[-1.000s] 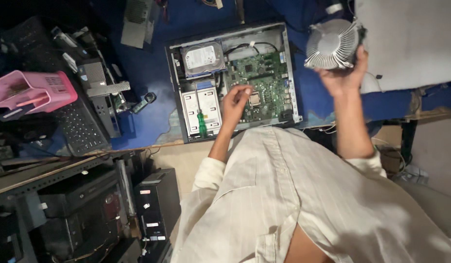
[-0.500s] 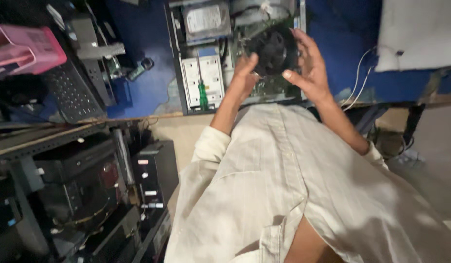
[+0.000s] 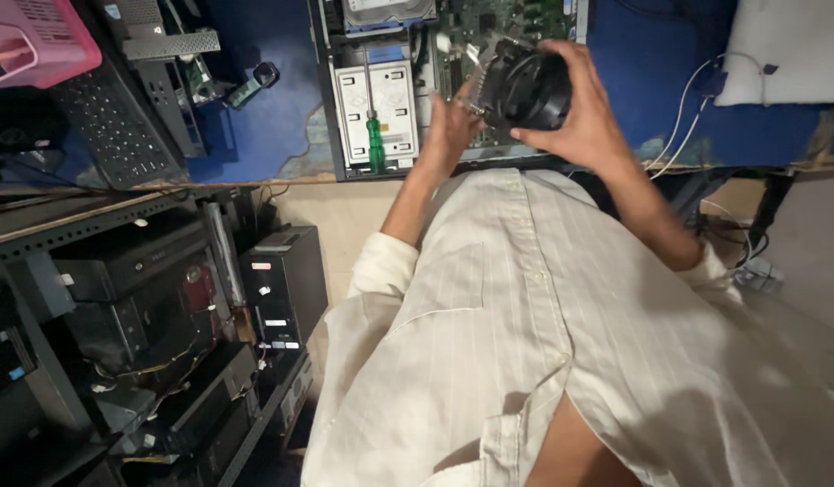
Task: The person works on an open desktop computer case on a workbench, using a screwdriver to unscrew and reposition components on the motherboard. They lift and reseat a cooling fan and heatsink assembly, handle small screws, and continue tightening parts inside the case.
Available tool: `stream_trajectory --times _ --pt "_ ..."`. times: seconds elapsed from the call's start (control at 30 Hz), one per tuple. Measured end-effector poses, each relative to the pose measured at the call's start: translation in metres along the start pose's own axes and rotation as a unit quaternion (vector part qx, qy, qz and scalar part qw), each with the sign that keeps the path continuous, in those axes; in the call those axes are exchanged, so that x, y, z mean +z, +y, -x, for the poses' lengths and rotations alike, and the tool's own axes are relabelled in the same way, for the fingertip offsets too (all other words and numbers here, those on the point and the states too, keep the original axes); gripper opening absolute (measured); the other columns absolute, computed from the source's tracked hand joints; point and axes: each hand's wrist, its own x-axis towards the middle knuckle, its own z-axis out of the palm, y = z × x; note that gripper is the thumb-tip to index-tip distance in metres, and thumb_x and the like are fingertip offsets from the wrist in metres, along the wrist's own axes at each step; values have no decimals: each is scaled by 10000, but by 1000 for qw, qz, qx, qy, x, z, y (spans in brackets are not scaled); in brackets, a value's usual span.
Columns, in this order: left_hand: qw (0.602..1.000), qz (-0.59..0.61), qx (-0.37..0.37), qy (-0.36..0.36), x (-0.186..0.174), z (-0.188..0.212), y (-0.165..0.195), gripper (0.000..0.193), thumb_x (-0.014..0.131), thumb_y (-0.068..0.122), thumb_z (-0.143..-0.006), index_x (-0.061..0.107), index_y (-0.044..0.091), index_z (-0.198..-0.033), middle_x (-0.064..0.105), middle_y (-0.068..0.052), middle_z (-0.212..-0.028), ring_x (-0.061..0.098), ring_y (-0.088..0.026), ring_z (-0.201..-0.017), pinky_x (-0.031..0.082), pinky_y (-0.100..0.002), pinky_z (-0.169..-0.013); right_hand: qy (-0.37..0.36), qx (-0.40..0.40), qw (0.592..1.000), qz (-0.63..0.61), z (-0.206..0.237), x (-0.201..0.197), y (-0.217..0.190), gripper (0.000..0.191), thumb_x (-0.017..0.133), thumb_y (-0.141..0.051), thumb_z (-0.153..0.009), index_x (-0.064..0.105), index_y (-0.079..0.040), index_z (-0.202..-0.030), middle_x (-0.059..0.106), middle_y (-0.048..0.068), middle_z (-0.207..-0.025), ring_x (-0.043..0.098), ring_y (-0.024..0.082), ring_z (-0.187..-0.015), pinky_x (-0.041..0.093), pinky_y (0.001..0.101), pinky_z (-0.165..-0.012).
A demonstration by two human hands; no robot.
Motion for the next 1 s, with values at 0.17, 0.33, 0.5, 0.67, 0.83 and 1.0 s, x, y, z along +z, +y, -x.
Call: stream_trajectory --times 0.17,0.33,0.5,0.67,0.83,1.0 --pt "999 -37 16 18 48 -4 24 802 622 399 -999 226 107 -1633 496 -101 -1526 589 -245 -1313 524 -431 -1062 8 -55 998 13 -7 -31 3 1133 982 -184 -776 229 -88 -1616 397 209 -1571 441 423 -1509 402 475 -1277" --pt "976 -106 165 96 66 -48 22 780 711 184 -1013 316 21 -1665 557 -166 -1513 590 -209 -1279 461 -363 -1110 67 139 919 -364 -33 -1 36 1086 874 -205 -931 97 -59 -1675 261 141 -1697 373 274 -1522 421 406 -1226" --pt "937 -249 237 60 49 -110 17 697 761 110 -991 419 20 -1592 548 -136 -1539 542 -202 -1397 411 -362 -1218 61 217 822 -523 -61 15 113 1036 799 -167 -864 128 -23 -1641 427 183 -1544 477 296 -1417 448 457 -1124" --pt "880 -381 284 7 95 -148 -21 661 692 323 -1037 441 30 -1573 448 -158 -1632 418 -256 -1535 321 -378 -1290 95 126 876 -456 -37 -66 169 1032 826 -52 -916 155 -23 -1699 407 202 -1612 426 286 -1533 356 401 -1310" --pt "980 -118 159 3 141 -168 -44 800 446 625 -1070 360 83 -1653 448 -172 -1654 516 -303 -1485 414 -437 -1249 126 -10 980 -152 -19 -160 179 1103 964 -174 -813 274 -45 -1664 421 203 -1581 468 335 -1478 400 440 -1264" --pt "981 -160 99 -51 182 -191 -62 735 702 313 -1009 360 93 -1621 478 -158 -1585 565 -279 -1370 479 -451 -1170 55 -93 989 102 -20 -237 181 1090 1002 -266 -719 401 -40 -1600 509 217 -1521 527 416 -1364 445 468 -1190"
